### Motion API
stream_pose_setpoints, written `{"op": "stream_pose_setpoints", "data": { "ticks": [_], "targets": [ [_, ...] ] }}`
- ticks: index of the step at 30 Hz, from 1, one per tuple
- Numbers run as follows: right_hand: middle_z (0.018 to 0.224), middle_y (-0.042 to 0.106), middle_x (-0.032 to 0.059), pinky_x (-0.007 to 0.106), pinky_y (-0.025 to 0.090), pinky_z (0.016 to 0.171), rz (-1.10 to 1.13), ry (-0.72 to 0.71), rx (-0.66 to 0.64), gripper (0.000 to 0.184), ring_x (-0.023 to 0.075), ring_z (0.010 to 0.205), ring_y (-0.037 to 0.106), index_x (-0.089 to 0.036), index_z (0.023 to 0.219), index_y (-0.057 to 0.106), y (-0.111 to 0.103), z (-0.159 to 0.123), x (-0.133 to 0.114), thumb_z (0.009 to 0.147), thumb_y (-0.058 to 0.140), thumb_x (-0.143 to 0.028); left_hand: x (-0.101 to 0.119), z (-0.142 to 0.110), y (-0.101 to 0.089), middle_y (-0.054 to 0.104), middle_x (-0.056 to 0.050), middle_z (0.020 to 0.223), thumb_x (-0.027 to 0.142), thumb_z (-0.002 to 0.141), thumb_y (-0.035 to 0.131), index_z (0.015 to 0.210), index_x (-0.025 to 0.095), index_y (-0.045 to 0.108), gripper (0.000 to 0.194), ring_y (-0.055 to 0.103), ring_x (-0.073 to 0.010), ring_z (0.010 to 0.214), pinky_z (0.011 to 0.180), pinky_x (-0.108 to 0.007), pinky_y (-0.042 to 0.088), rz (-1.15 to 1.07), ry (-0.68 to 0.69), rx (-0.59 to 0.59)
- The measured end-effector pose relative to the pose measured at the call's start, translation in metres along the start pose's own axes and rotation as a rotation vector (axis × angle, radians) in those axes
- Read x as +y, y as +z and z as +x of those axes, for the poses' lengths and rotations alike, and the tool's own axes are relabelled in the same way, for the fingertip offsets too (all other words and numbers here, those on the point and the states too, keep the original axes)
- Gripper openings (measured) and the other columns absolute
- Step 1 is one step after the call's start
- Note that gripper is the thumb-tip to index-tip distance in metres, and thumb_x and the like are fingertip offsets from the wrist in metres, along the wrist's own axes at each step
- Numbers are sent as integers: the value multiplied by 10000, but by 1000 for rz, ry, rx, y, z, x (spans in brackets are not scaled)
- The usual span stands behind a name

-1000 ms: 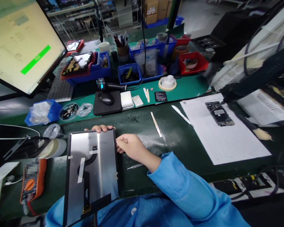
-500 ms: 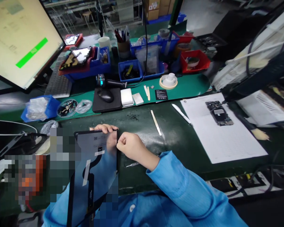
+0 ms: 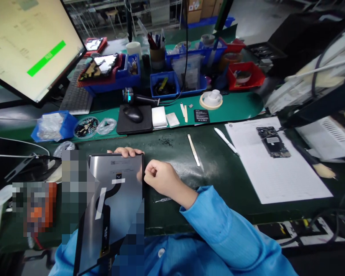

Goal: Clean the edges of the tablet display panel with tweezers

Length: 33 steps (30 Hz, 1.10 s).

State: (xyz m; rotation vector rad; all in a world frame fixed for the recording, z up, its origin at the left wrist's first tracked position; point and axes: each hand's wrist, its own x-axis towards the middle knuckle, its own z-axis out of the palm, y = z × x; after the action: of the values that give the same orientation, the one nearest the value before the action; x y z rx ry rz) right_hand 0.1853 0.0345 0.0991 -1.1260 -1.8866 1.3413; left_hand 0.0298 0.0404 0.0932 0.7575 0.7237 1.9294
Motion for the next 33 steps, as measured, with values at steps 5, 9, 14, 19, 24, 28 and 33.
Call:
{"op": "stream_pose_setpoints", "data": {
  "ticks": [5, 9, 14, 19, 24, 28, 33],
  "targets": [
    [612, 557, -49, 226, 364, 522, 4, -62, -36, 79, 104, 541, 482, -207, 703, 569, -3, -2, -2, 769, 600, -175, 1, 2, -4, 525, -20, 662, 687, 886, 495, 666, 205, 519, 530, 613, -207, 711, 808, -414, 537, 1, -48, 95],
    [631, 580, -45, 224, 378, 535, 3, -103, -84, 73, 107, 558, 506, -208, 714, 582, -6, -4, -5, 759, 596, -151, 3, -1, 0, 489, -22, 695, 684, 923, 410, 692, 207, 473, 533, 596, -211, 729, 815, -425, 523, -16, -60, 104],
    [649, 606, -30, 241, 397, 577, -74, -215, -149, 86, 123, 591, 540, -210, 711, 596, -8, -6, -13, 756, 579, -138, 12, -6, 17, 521, -26, 796, 596, 952, 455, 798, 202, 533, 429, 596, -188, 833, 908, -375, 512, -81, 86, 216],
    [645, 584, -26, 250, 401, 575, -45, -153, -28, 106, 127, 583, 530, -214, 740, 579, -7, -4, -11, 837, 543, -188, 15, 7, -6, 512, -17, 697, 700, 803, 618, 691, 209, 452, 530, 638, -210, 779, 798, -391, 576, 4, -100, 152],
    [732, 628, -13, 246, 457, 594, 60, -41, 61, 62, 137, 633, 586, -215, 890, 627, -3, 1, -1, 867, 570, -216, 4, 17, -35, 541, -15, 650, 726, 768, 632, 617, 204, 478, 566, 686, -221, 779, 785, -422, 603, -78, -189, -35],
    [685, 642, -8, 261, 464, 599, 41, 0, 23, 144, 138, 607, 590, -209, 817, 637, -5, 2, -1, 915, 547, -263, -2, 12, -31, 555, -25, 647, 727, 809, 577, 615, 211, 531, 554, 684, -229, 780, 810, -440, 595, -86, -176, -52],
    [738, 669, 2, 247, 488, 527, 344, 182, -61, 135, 120, 548, 586, -196, 848, 631, -3, 4, -8, 861, 607, -328, -2, 11, -27, 569, -32, 642, 728, 798, 590, 609, 212, 561, 550, 678, -232, 748, 778, -434, 595, -70, -172, -56]
  ]
}}
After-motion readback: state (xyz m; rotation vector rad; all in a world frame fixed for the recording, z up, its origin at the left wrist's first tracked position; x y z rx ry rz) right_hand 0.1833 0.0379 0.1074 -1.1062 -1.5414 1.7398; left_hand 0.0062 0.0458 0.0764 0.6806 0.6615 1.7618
